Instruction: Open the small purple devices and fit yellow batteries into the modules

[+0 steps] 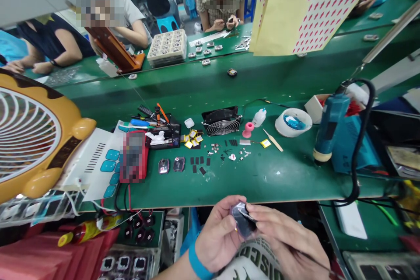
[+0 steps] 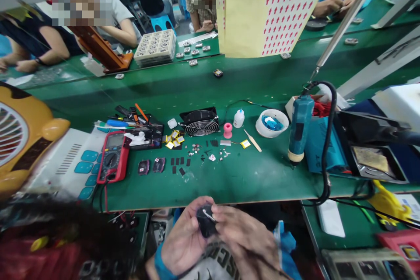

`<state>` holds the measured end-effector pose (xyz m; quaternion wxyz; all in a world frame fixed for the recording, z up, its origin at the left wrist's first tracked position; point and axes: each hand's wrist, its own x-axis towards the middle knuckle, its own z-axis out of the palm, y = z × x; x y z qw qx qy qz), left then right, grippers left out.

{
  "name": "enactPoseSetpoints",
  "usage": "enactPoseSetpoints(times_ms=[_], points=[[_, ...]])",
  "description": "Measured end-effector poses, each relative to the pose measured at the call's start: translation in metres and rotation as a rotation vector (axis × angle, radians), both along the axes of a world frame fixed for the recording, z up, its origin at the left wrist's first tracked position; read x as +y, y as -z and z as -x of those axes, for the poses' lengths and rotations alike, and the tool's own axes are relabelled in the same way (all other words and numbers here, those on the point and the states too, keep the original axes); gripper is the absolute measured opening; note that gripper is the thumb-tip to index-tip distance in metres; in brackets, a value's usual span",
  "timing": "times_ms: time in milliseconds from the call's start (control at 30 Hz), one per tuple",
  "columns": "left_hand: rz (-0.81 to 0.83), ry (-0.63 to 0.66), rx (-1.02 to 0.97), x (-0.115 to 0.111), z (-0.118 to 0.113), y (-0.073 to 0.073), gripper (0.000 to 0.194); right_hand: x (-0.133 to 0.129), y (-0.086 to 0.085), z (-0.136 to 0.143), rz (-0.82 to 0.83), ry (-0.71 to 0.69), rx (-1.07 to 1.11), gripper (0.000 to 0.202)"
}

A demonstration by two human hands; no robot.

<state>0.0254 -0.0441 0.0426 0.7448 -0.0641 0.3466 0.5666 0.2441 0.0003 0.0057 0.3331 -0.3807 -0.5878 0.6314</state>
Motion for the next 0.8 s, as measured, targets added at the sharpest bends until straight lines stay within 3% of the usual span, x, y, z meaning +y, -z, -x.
enactPoseSetpoints(times_ms=[67,133,233,333,433,567,800], points=[[0.007,-0.008,0.001,0.0,0.001,0.0,0.058,-0.001,-0.017,0.005,-0.042,0.051,-0.024,0.028],[0.013,-0.016,0.006,0.001,0.001,0.0,0.056,-0.003,-0.03,0.014,0.004,0.156,-0.026,0.018],[-0.005,-0.024,0.021,0.002,0.002,0.003,0.055,0.002,-0.033,0.03,0.102,0.277,0.024,0.009],[0.007,-0.072,0.065,0.006,0.005,0.009,0.054,0.024,-0.017,0.044,0.114,0.275,0.028,0.011],[0.049,-0.163,0.138,0.01,0.014,0.013,0.055,0.059,0.008,0.059,0.026,0.32,-0.03,0.024],[0.061,-0.148,0.204,0.012,0.027,0.016,0.056,0.098,0.033,0.078,-0.107,0.319,-0.05,0.037],[-0.046,-0.102,0.188,-0.001,0.033,0.047,0.061,0.109,0.044,0.079,-0.278,0.236,-0.106,0.033]])
